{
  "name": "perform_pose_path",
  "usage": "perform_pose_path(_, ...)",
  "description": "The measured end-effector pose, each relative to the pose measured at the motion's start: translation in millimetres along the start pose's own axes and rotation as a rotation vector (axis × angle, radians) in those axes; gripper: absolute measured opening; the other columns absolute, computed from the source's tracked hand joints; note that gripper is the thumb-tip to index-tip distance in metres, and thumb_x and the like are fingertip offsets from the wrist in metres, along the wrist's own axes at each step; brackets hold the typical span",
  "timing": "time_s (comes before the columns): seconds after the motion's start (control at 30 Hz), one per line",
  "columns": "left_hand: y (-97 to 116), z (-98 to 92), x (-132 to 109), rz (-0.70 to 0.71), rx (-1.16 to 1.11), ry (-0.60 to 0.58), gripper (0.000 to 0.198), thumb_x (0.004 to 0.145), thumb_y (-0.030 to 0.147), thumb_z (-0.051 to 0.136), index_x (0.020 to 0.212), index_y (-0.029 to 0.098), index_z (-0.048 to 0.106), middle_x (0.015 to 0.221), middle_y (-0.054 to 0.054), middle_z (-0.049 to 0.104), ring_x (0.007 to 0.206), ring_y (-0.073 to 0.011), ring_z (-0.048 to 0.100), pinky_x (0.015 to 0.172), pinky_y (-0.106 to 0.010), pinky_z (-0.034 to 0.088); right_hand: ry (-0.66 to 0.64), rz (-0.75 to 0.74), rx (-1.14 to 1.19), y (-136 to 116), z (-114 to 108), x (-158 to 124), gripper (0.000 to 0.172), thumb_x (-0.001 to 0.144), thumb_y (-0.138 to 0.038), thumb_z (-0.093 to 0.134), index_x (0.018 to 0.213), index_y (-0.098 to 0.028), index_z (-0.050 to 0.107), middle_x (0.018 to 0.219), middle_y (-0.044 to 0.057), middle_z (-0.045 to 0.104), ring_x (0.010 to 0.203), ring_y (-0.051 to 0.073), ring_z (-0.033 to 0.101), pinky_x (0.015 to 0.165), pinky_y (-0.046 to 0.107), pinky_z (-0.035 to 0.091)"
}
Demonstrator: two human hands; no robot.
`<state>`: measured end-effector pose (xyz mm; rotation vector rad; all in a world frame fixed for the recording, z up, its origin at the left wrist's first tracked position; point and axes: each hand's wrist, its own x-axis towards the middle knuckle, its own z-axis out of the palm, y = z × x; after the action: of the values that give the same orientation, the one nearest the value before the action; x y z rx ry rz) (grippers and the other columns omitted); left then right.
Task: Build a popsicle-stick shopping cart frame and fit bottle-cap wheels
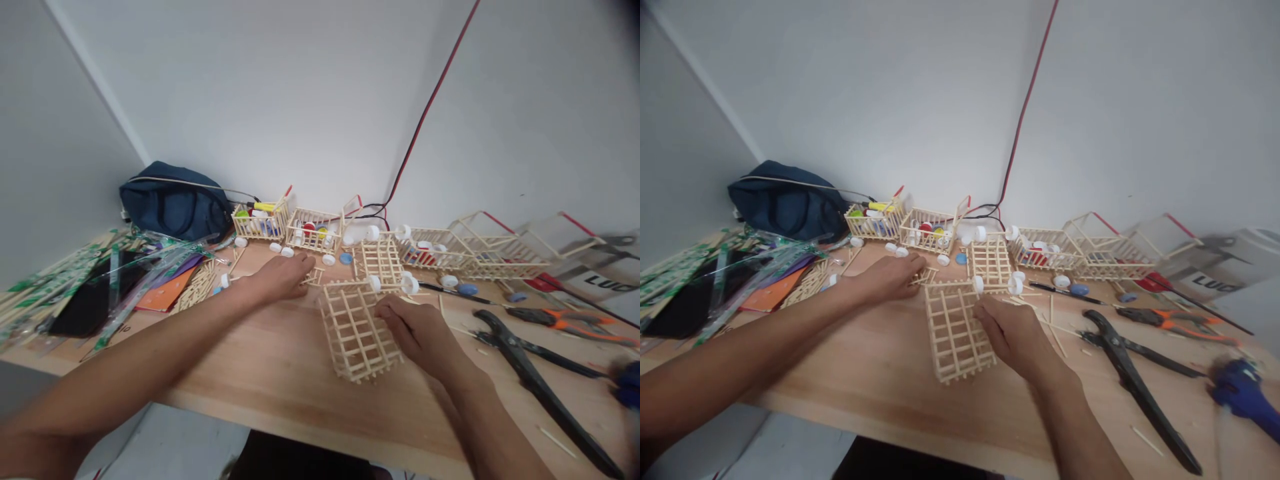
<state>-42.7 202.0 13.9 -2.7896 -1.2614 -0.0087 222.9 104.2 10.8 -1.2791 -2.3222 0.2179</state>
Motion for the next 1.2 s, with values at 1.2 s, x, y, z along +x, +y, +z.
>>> perform_pose_path(1.2, -47.9, -63.3, 72.3, -0.182, 0.061, 0.135, 0.030, 0.088, 0.043, 0.056, 0.104, 0.020, 0.066, 0.110, -0.008, 0.063, 0.101, -0.0221, 0.059, 0.077, -0.027, 0.042, -0.013, 0.008, -0.015, -11.1, 1.1, 2.1, 0.026, 0.098, -0.027, 0.033, 0.076, -0.021, 0.046, 0.063, 0.000, 0.058, 0.055, 0.013, 0.052, 0.055, 0.025, 0.028)
